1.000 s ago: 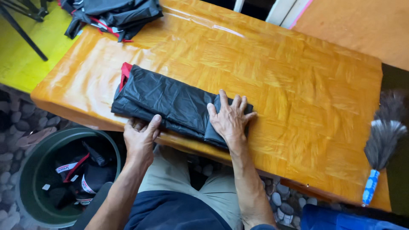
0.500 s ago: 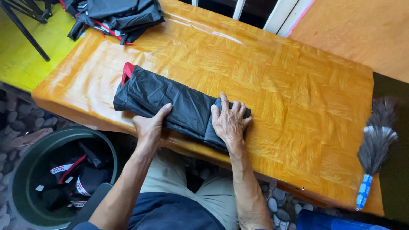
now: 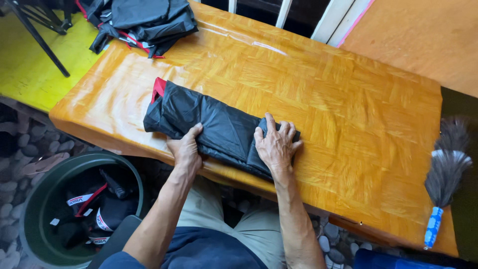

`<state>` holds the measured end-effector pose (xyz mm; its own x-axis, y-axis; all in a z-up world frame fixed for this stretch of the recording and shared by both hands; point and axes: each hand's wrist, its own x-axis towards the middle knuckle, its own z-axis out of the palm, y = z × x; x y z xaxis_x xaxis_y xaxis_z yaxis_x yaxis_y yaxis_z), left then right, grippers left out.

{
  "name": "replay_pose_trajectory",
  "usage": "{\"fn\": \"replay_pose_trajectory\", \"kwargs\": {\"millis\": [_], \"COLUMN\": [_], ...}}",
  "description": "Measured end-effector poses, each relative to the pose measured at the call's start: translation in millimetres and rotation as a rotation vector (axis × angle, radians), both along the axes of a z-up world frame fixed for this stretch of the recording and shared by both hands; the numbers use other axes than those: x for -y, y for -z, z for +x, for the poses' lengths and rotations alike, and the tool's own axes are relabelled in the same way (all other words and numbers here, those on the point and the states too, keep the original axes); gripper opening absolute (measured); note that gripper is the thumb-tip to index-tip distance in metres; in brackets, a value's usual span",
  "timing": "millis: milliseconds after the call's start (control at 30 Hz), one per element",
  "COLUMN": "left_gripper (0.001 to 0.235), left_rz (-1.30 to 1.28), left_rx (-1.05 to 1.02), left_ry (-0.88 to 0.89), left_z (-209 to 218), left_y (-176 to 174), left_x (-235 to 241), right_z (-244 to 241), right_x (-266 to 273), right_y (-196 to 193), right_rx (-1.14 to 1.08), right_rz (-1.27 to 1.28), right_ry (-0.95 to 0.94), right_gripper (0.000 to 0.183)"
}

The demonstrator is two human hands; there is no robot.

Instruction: The person retrieves a black tarp from a blue bin, lays it on a wooden table, and smooths it with a feather duster. They then fold the tarp multiple times into a compact rectangular bundle, pressing and aligning the edges throughout the process.

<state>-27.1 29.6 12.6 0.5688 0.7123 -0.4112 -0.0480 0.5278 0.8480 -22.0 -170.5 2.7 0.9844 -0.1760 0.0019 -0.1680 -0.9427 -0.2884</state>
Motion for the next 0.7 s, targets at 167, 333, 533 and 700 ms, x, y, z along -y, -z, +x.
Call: {"fn": "replay_pose_trajectory", "kwargs": {"millis": [167, 333, 533, 700], "left_gripper": [0.09, 0.076, 0.034, 0.021], "left_rz": [-0.159, -0.109, 0.126, 0.369], "left_rx": [0.043, 0.074, 0.104, 0.151], "left_ry": [-0.015, -0.028, -0.001, 0.092], "left_z": [7, 10, 22, 19], "left_y": [1, 19, 67, 74], "left_x": [-7, -9, -18, -26], "right_z": [-3, -6, -5, -1], "right_x": [5, 4, 3, 8], "right_y": [1, -1, 1, 16], "right_rx": [0.037, 0.036, 0.047, 0.084], "right_rz": [-0.006, -0.011, -0.008, -0.031], "right_ry": [-0.086, -0.106, -0.088, -0.084], "right_gripper": [0.058, 0.059, 0.059, 0.059]}}
